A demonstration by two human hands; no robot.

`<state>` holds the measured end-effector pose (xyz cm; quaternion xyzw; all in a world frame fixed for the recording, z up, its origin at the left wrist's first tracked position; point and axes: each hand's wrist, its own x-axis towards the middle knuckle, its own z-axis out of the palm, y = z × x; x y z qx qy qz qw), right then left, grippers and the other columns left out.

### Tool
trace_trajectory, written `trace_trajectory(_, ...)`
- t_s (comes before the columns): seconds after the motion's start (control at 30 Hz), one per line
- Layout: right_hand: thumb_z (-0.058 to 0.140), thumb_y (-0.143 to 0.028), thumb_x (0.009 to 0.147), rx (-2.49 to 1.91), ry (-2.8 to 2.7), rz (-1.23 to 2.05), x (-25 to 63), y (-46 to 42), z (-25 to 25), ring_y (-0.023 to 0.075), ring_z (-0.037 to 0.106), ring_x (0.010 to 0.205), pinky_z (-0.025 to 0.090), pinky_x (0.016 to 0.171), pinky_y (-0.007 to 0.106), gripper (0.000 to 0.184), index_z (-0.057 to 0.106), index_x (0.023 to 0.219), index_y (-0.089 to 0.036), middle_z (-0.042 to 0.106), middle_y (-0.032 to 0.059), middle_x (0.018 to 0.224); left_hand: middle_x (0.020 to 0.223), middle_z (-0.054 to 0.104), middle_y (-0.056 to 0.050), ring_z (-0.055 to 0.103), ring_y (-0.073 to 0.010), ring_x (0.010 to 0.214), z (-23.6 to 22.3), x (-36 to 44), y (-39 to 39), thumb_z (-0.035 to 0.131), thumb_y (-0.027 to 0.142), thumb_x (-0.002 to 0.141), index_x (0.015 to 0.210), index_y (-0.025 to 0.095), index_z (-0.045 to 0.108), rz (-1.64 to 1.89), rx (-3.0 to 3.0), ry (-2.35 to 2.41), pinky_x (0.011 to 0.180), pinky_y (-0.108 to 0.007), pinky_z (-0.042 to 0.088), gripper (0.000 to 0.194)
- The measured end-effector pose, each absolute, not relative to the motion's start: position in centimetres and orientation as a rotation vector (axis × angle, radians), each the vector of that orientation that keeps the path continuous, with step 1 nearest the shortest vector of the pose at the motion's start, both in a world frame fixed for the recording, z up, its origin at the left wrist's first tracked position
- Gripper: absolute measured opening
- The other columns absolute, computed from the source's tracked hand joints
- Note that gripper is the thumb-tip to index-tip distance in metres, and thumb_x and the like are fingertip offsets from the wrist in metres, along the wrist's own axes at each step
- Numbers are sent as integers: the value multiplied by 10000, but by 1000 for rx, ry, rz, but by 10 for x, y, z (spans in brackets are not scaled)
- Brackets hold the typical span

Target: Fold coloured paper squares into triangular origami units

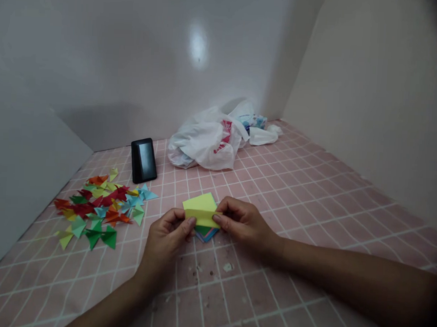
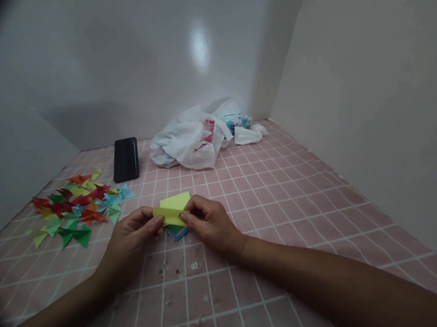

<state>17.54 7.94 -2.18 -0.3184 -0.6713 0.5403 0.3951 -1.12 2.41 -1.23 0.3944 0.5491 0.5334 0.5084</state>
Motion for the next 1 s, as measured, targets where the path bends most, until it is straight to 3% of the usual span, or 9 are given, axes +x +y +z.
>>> trace_trajectory(0.3,629,-328,846,-851,-1633,1524,174,80,-22,98,475,562,361,531,236,203,539,742,-179,529,-32,623,597,599,38,501,-75,553,-13,-11,24,805,323,722,767,151,656,1280,911,1302,549,-183,396,232)
trace_trajectory(0.47,623,-308,852,-843,-1660,1453,174,80,-21,98,458,576,348,535,238,195,541,730,-179,521,-32,638,733,631,35,559,-81,597,-12,-11,25,797,298,733,934,181,640,1386,930,1275,563,-188,445,281)
trace_trajectory(0.67,611,-307,864,-840,-1688,1388,176,80,-20,101,447,588,346,546,240,192,543,736,-180,515,-32,646,665,608,41,551,-86,581,-10,-11,24,758,259,764,818,180,607,1439,1059,1323,571,-195,461,179)
trace_trajectory(1.0,612,-298,872,-832,-1720,1326,175,79,-21,105,446,599,346,554,243,187,556,740,-179,516,-25,658,671,605,36,545,-94,591,-9,-11,25,766,262,743,812,179,622,1446,1055,1355,577,-206,462,180)
